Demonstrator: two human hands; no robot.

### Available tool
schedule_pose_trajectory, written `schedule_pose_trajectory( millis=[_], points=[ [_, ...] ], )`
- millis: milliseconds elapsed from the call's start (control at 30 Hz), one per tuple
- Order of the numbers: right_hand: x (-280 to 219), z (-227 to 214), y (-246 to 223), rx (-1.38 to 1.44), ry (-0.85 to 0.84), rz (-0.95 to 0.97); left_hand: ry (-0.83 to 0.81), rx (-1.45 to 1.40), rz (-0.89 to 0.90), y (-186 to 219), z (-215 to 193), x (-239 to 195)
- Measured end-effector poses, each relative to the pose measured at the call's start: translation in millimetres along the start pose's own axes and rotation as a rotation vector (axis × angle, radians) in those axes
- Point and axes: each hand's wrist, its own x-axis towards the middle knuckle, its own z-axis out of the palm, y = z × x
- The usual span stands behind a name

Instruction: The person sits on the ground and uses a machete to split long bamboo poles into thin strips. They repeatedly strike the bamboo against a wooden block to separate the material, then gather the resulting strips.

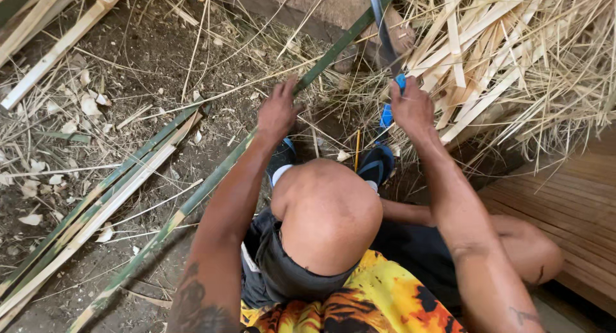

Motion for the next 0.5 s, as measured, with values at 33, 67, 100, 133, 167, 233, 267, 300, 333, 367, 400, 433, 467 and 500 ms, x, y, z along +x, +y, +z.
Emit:
schedule_pose_trajectory(
  millis=[33, 67, 100, 133, 167, 233, 267, 300, 333, 367, 400, 433, 467, 500],
  points=[
    [-4, 4, -5, -0.010, -0.029, -0.014, -0.041, 0.003, -0.023, 11, 3, 12],
    [-10, 8, -11, -0.017, -0.055, -0.031, -0.079, 0.010, -0.044, 16, 3, 18],
    [-16, 9, -13, -0.023, -0.081, -0.047, -0.089, -0.004, -0.028, 17, 3, 19],
    [-23, 12, -15, -0.120, -0.104, -0.171, -0.099, -0.016, -0.014, 16, 3, 18],
    [-31, 16, -17, -0.216, -0.126, -0.295, -0.108, -0.028, 0.000, 15, 3, 18],
    [-32, 13, -11, -0.395, -0.205, -0.396, -0.192, -0.068, -0.084, 2, 3, 5],
    [-28, 4, 2, -0.477, -0.264, -0.371, -0.238, -0.090, -0.129, -7, 4, -8],
    [-25, 2, 13, -0.559, -0.323, -0.346, -0.206, -0.080, -0.098, -19, 4, -23],
    [-10, -3, 24, -0.362, -0.113, -0.270, -0.165, -0.071, -0.065, -30, 4, -35],
    [7, -13, 37, -0.162, 0.094, -0.189, -0.163, -0.067, -0.070, -38, 5, -47],
    [24, -22, 48, -0.026, 0.170, -0.072, -0.156, -0.060, -0.081, -45, 3, -58],
    [36, -27, 54, 0.110, 0.242, 0.047, -0.148, -0.052, -0.092, -51, 0, -63],
    [35, -23, 55, 0.037, 0.215, -0.014, -0.129, -0.085, -0.066, -58, -2, -62],
    [28, -20, 54, -0.036, 0.188, -0.075, -0.110, -0.117, -0.040, -63, -2, -60]
  ],
)
